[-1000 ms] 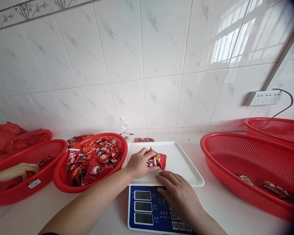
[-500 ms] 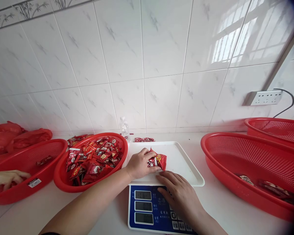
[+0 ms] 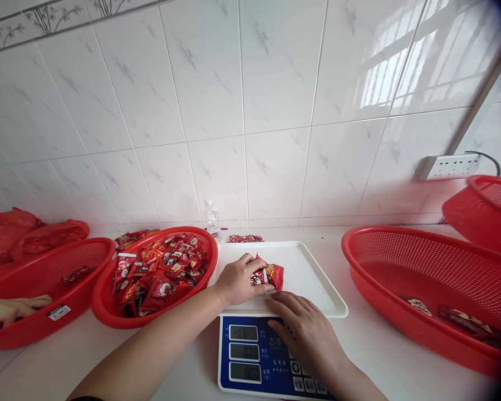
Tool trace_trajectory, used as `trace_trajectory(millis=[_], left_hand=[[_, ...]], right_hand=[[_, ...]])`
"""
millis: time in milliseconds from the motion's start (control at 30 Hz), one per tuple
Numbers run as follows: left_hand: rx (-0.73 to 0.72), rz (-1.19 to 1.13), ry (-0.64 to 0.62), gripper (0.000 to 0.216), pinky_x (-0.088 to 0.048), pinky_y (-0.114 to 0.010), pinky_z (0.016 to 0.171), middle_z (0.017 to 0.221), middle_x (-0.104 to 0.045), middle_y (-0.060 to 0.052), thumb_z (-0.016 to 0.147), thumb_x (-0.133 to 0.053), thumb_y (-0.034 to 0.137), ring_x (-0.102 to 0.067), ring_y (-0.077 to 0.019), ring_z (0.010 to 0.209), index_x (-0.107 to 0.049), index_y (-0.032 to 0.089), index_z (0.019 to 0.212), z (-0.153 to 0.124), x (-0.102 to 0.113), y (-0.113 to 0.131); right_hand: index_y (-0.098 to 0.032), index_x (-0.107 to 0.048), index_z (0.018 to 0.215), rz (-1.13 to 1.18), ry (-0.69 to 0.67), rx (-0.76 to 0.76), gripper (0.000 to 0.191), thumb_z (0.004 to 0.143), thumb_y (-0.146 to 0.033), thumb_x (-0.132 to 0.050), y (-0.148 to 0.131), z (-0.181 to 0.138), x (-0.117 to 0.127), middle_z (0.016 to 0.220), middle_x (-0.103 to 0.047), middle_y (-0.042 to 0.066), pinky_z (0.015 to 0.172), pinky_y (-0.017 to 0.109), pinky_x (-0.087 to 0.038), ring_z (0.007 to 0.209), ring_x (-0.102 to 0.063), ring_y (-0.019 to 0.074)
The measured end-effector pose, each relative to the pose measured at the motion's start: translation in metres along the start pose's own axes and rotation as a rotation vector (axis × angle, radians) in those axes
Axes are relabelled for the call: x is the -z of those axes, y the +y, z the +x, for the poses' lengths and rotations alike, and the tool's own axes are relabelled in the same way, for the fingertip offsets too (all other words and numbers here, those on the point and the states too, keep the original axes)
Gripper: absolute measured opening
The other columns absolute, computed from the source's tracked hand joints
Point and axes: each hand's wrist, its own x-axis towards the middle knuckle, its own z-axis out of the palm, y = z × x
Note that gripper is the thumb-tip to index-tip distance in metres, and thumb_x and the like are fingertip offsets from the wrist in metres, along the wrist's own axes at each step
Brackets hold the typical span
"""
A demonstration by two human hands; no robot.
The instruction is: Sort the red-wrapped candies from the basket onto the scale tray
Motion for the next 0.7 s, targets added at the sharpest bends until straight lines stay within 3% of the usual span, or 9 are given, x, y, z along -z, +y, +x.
trace_trajectory(millis=[700], left_hand=[[0.000,-0.035,0.007,0.047,-0.050,-0.033,0.078,0.102,-0.058,-0.003,0.073,-0.068,0.052,-0.062,-0.0204,0.086,-0.061,0.026,0.112,-0.0008,-0.0003,-0.0002]], right_hand=[[-0.022,-0.062,0.105,-0.011,0.005,0.006,0.022,0.085,-0.021,-0.054,0.0011,-0.0006,-0.0009,0.106,-0.069,0.007,0.076,0.038,-0.055,0.094,-0.066,0.0232]])
